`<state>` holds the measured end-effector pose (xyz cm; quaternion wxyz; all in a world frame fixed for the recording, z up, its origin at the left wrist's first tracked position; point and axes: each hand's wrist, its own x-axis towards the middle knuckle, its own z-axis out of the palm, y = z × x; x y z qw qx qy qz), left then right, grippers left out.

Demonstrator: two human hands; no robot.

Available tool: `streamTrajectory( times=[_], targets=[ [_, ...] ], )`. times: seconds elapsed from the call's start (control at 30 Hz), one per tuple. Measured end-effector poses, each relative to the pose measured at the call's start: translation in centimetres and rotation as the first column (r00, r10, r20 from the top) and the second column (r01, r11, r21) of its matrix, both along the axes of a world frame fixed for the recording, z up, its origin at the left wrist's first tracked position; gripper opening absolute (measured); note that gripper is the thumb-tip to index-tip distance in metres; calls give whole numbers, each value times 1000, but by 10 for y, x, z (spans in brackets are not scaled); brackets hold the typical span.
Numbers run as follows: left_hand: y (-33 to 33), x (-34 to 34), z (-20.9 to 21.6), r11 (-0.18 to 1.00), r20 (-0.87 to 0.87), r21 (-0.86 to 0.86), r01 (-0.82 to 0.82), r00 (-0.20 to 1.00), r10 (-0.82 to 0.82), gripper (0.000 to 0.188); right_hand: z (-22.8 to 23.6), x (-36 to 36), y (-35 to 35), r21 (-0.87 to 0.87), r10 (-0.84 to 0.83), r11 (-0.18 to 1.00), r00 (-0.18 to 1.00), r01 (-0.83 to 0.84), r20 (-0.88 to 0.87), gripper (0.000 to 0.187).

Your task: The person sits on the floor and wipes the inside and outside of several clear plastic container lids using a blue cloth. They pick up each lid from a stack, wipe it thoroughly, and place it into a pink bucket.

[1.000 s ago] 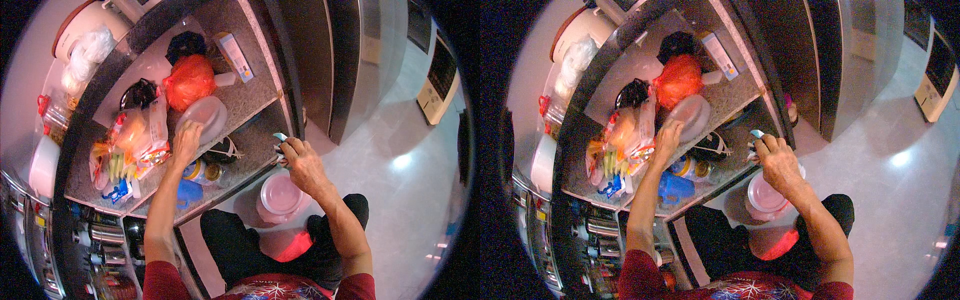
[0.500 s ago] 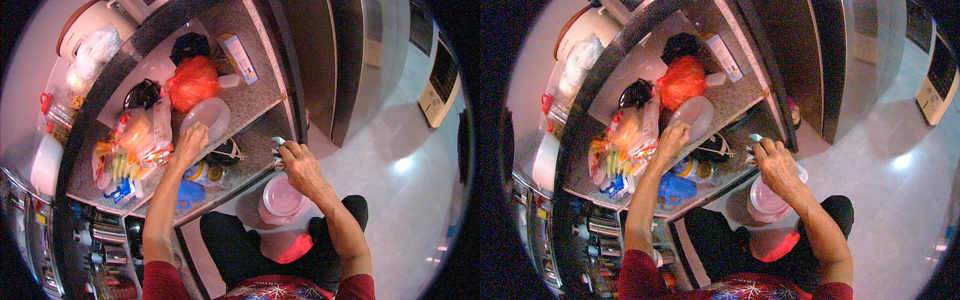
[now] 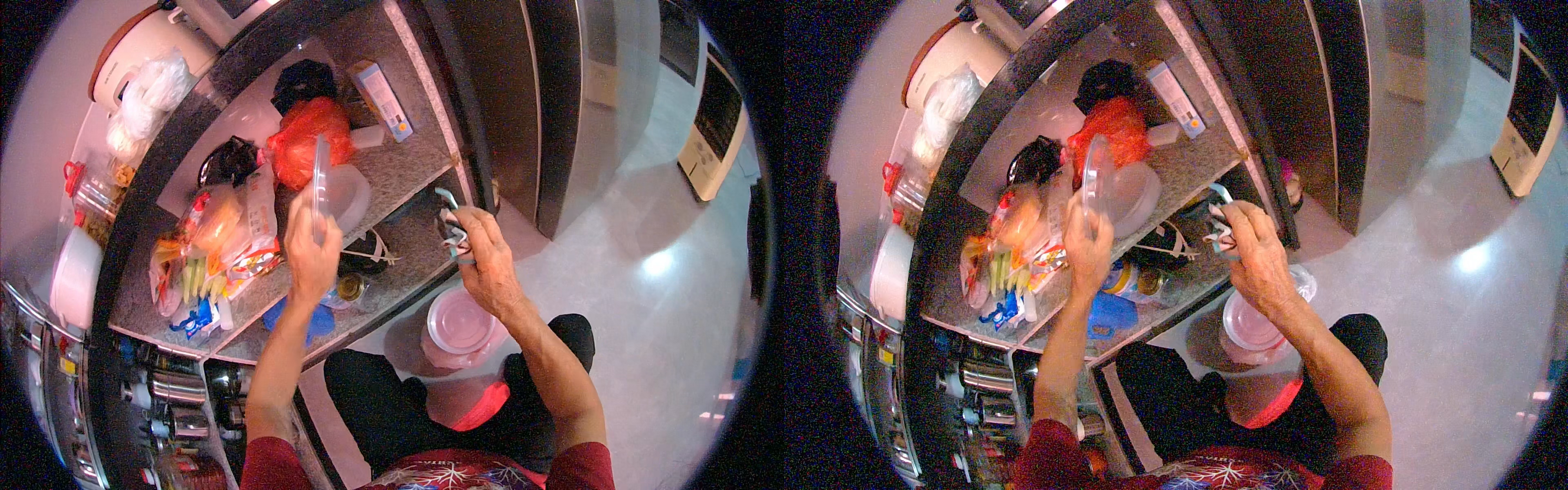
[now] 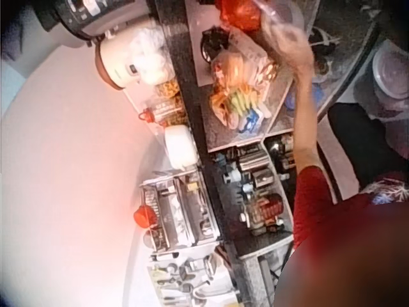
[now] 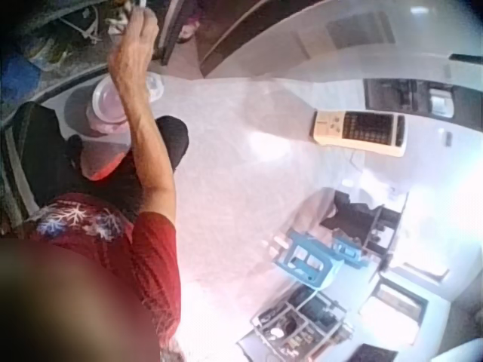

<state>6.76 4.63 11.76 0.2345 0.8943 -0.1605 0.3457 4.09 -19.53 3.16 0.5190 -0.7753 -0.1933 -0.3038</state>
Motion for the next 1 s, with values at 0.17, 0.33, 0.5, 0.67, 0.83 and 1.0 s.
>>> streamTrajectory(
  times=[0.17,0.33,0.5,0.67,0.83,1.0],
  targets=[
    [-48,-47,-29,831,-108,-508,226,940,-322,23,31,-18,16,63,-44,998,967,29,253,54],
    [-54,-58,-91,574,-82,-739,353,798,-597,59,30,-28,40,-206,83,979,935,-10,346,46],
    [-49,-54,-93,320,-164,-933,163,600,-783,53,15,-7,38,-163,-63,979,939,124,339,42],
    [-58,-54,-85,92,-8,-982,163,455,-890,57,-11,28,14,211,56,977,991,-30,-118,56],
    [-50,-49,-96,162,-69,-976,144,503,-862,61,-2,16,28,-123,38,992,984,-16,173,64],
    [-37,-57,-115,106,-74,-994,32,517,-853,59,19,-28,51,-428,262,887,953,-176,150,62]
  ],
)
